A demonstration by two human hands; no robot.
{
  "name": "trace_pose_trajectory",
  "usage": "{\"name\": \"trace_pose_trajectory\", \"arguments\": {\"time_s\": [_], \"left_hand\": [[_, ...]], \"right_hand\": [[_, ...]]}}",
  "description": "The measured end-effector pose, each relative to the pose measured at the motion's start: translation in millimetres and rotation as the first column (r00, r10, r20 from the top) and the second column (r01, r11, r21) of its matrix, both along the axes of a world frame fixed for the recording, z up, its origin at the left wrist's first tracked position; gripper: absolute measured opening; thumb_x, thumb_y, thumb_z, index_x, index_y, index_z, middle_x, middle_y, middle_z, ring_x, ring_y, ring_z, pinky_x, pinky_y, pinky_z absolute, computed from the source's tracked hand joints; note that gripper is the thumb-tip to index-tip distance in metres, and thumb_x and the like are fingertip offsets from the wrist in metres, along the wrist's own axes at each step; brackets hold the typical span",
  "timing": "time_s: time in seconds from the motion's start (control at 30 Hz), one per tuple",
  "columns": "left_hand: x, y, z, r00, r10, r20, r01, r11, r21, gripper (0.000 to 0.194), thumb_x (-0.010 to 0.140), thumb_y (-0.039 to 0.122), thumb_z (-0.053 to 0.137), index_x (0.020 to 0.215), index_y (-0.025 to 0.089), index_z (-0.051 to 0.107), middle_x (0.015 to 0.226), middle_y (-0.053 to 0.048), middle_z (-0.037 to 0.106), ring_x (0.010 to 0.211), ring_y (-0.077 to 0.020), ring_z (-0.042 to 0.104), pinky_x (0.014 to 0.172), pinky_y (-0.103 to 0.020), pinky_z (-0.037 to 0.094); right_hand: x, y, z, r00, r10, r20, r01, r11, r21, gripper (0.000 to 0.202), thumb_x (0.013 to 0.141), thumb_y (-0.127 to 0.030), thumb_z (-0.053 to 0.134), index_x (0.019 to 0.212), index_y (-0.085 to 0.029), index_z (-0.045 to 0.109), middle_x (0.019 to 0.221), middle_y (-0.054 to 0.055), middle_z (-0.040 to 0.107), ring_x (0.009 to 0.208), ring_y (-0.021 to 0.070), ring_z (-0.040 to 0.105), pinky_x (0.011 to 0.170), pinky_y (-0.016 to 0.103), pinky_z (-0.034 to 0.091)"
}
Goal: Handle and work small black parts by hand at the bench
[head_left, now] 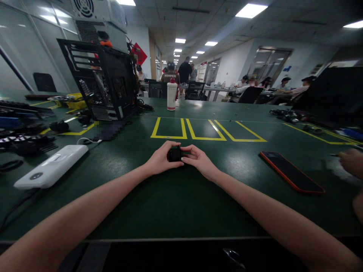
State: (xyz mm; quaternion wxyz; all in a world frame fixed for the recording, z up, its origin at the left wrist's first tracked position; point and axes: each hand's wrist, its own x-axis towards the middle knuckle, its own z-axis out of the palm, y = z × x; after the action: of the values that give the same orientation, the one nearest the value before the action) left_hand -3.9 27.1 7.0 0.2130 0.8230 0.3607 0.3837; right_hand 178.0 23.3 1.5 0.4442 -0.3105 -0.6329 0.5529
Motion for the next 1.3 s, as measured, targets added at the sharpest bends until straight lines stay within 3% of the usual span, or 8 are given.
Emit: {"name": "trace_pose_trajectory", "arguments": {"time_s": [0.13,0.37,0.53,0.73,0.87,1.0,1.13,1.3], "left_hand": [[-0.5,0.6,0.1,1.0,-0.013,-0.016,0.013,1.0,0.002,0.058,0.065,0.035,0.068,0.114,0.021,0.042,0.113,-0.009,0.047,0.102,-0.0243,0.049,0.082,-0.04,0.044],[-0.6,1.8,-1.1,1.0,-0.027,0.011,0.027,1.0,-0.015,0.058,0.064,0.034,0.068,0.114,0.023,0.042,0.113,-0.008,0.047,0.104,-0.0248,0.048,0.085,-0.042,0.041],[-0.5,2.0,-2.0,1.0,-0.014,0.016,0.015,1.0,-0.021,0.057,0.065,0.035,0.068,0.114,0.023,0.042,0.112,-0.009,0.048,0.102,-0.0249,0.049,0.085,-0.044,0.041],[-0.7,2.5,-1.4,0.999,-0.024,0.024,0.024,0.999,-0.024,0.058,0.064,0.035,0.068,0.114,0.023,0.042,0.113,-0.008,0.048,0.104,-0.0254,0.048,0.084,-0.044,0.041],[-0.5,3.2,-2.1,1.0,-0.023,0.009,0.023,1.0,-0.019,0.059,0.064,0.037,0.068,0.115,0.022,0.041,0.112,-0.008,0.048,0.103,-0.0248,0.049,0.086,-0.044,0.04],[-0.1,3.7,-3.7,1.0,-0.02,0.02,0.02,1.0,-0.007,0.059,0.063,0.036,0.069,0.114,0.022,0.042,0.111,-0.008,0.048,0.102,-0.0243,0.049,0.085,-0.043,0.041],[0.1,4.8,-5.7,0.999,-0.023,0.033,0.023,1.0,-0.007,0.058,0.064,0.035,0.068,0.114,0.023,0.042,0.111,-0.008,0.048,0.101,-0.0241,0.05,0.084,-0.043,0.041],[0.3,5.4,-6.3,0.999,-0.017,0.041,0.018,1.0,-0.015,0.058,0.064,0.034,0.068,0.114,0.023,0.042,0.11,-0.008,0.048,0.101,-0.0245,0.049,0.085,-0.044,0.041]], "right_hand": [[-1.0,2.0,-2.2,0.999,-0.047,0.018,0.048,0.999,-0.012,0.022,0.073,-0.03,0.059,0.094,-0.022,0.056,0.1,0.002,0.058,0.094,0.0154,0.056,0.088,0.036,0.042],[-0.6,4.9,-4.0,0.996,-0.055,0.067,0.056,0.998,-0.013,0.033,0.073,-0.03,0.059,0.104,-0.023,0.055,0.109,0.005,0.056,0.098,0.0172,0.054,0.09,0.039,0.041],[-0.3,-0.2,-0.4,0.999,-0.007,0.038,0.006,0.999,0.036,0.032,0.068,-0.021,0.063,0.099,-0.023,0.055,0.104,0.002,0.057,0.097,0.0167,0.056,0.09,0.037,0.042],[-2.5,-0.7,0.4,0.997,-0.062,0.045,0.061,0.997,0.036,0.023,0.072,-0.029,0.059,0.093,-0.022,0.057,0.099,0.002,0.059,0.094,0.0154,0.056,0.089,0.036,0.041],[-2.7,2.4,-1.5,0.994,-0.089,0.068,0.087,0.996,0.032,0.028,0.072,-0.028,0.06,0.099,-0.023,0.055,0.103,0.003,0.058,0.097,0.0165,0.055,0.089,0.038,0.041],[-1.1,2.8,-1.4,0.995,-0.057,0.083,0.057,0.998,0.0,0.032,0.071,-0.026,0.06,0.102,-0.022,0.055,0.105,0.004,0.058,0.098,0.0175,0.055,0.09,0.039,0.04],[-0.8,-0.3,-0.8,0.999,-0.018,0.049,0.015,0.998,0.057,0.032,0.067,-0.02,0.063,0.097,-0.023,0.054,0.104,0.001,0.057,0.097,0.0173,0.056,0.088,0.037,0.043],[-2.9,-3.0,0.1,0.997,-0.061,0.051,0.058,0.996,0.074,0.022,0.071,-0.024,0.06,0.092,-0.022,0.055,0.098,0.001,0.057,0.094,0.0161,0.056,0.088,0.036,0.043]]}}
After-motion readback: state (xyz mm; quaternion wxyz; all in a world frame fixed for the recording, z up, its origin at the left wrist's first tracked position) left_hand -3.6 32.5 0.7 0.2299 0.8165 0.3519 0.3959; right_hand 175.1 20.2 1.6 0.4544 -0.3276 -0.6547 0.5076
